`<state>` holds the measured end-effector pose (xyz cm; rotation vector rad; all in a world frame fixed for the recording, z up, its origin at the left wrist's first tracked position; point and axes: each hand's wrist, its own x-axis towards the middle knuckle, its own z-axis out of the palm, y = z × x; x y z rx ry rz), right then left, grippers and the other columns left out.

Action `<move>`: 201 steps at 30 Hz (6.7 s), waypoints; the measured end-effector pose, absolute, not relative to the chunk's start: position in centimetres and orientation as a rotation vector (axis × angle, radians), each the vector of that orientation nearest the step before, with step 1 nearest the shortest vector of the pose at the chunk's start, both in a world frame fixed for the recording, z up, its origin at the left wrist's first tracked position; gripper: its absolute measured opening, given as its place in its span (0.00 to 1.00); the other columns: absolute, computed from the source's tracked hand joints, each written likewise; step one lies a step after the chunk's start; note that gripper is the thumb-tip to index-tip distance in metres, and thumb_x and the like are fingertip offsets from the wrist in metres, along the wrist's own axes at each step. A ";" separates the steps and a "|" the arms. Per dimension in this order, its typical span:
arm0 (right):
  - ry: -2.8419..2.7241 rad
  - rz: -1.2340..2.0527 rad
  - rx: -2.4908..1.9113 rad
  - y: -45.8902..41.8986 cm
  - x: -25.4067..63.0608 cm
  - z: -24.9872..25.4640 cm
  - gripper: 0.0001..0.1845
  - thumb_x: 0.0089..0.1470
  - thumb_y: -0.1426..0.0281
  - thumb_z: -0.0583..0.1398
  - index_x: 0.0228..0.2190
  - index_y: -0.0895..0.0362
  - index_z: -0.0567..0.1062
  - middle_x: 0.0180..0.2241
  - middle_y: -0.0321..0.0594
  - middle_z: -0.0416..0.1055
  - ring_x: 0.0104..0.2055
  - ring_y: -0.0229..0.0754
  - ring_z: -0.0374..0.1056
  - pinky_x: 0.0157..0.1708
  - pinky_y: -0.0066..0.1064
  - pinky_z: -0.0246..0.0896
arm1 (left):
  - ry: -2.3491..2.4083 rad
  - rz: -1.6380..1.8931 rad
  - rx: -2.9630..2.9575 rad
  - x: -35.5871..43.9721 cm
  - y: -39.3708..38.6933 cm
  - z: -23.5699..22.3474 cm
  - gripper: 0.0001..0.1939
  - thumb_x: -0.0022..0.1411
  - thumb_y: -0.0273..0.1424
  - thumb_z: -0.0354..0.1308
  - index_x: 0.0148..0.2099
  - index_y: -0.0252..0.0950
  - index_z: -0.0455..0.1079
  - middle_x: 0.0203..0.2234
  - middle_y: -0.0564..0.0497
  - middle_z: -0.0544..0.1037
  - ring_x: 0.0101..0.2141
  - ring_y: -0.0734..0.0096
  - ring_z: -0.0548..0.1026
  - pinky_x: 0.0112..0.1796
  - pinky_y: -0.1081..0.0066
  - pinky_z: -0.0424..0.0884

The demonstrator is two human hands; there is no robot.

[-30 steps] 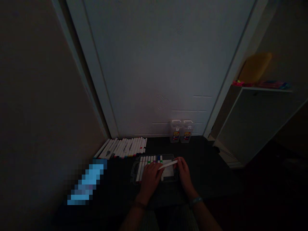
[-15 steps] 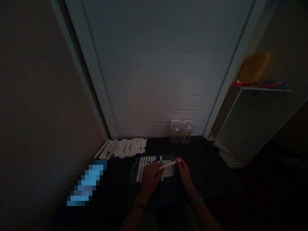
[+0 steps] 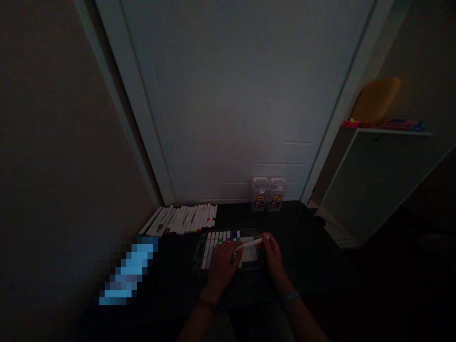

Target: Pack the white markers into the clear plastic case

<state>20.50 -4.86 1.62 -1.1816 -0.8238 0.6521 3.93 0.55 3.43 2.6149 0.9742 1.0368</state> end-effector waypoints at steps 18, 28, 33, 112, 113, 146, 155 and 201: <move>-1.158 0.313 -1.369 -4.9 19.9 1.7 0.14 0.54 0.61 0.58 0.42 0.51 0.76 0.41 0.41 0.74 0.43 0.45 0.68 0.44 0.36 0.61 | 1.113 0.975 2.744 3.8 1.7 1.3 0.17 0.62 0.33 0.50 0.53 0.40 0.67 0.52 0.47 0.70 0.53 0.57 0.66 0.51 0.54 0.63; -1.247 0.226 -1.403 -4.8 19.9 1.6 0.13 0.56 0.64 0.57 0.42 0.49 0.76 0.39 0.41 0.73 0.42 0.44 0.67 0.44 0.36 0.60 | 1.016 0.958 2.741 3.9 1.4 1.7 0.17 0.63 0.33 0.49 0.54 0.43 0.67 0.52 0.50 0.71 0.54 0.58 0.65 0.52 0.53 0.61; -1.217 0.244 -1.391 -4.8 19.9 1.7 0.13 0.56 0.64 0.56 0.41 0.50 0.76 0.39 0.41 0.73 0.42 0.44 0.67 0.43 0.35 0.60 | 0.991 0.890 2.758 3.9 1.4 1.8 0.18 0.62 0.36 0.51 0.54 0.42 0.67 0.53 0.50 0.70 0.55 0.57 0.63 0.52 0.52 0.60; -1.770 -0.030 -1.559 -5.6 18.4 2.0 0.16 0.52 0.69 0.59 0.45 0.49 0.73 0.40 0.41 0.73 0.43 0.45 0.68 0.44 0.35 0.61 | 1.039 0.794 2.809 3.6 1.8 0.9 0.21 0.62 0.30 0.49 0.58 0.39 0.62 0.57 0.49 0.65 0.58 0.59 0.60 0.55 0.53 0.59; -1.770 -0.028 -1.556 -5.6 18.4 2.0 0.16 0.52 0.68 0.59 0.45 0.50 0.73 0.40 0.41 0.73 0.43 0.44 0.68 0.45 0.35 0.61 | 1.040 0.793 2.808 3.6 1.8 1.0 0.21 0.63 0.29 0.48 0.58 0.39 0.62 0.57 0.50 0.65 0.58 0.59 0.60 0.55 0.54 0.58; -1.498 -0.061 -1.666 -4.9 19.3 0.7 0.15 0.57 0.71 0.53 0.45 0.51 0.72 0.40 0.40 0.73 0.44 0.45 0.66 0.47 0.38 0.56 | 1.037 0.894 2.767 3.6 1.5 1.3 0.19 0.64 0.31 0.48 0.57 0.42 0.63 0.55 0.49 0.67 0.57 0.60 0.62 0.54 0.54 0.60; -1.622 -0.072 -1.682 -5.2 19.1 1.5 0.16 0.55 0.68 0.58 0.46 0.45 0.72 0.39 0.36 0.74 0.45 0.46 0.64 0.48 0.42 0.51 | 1.035 0.870 2.767 3.6 1.3 1.5 0.20 0.64 0.34 0.49 0.57 0.42 0.63 0.55 0.49 0.67 0.57 0.58 0.61 0.55 0.53 0.60; -1.734 -0.059 -1.787 -5.1 19.2 1.4 0.11 0.56 0.63 0.59 0.43 0.41 0.75 0.42 0.31 0.74 0.47 0.45 0.59 0.46 0.38 0.49 | 1.073 0.812 2.762 3.7 1.3 1.6 0.18 0.63 0.33 0.49 0.55 0.43 0.66 0.55 0.51 0.68 0.57 0.59 0.62 0.55 0.54 0.59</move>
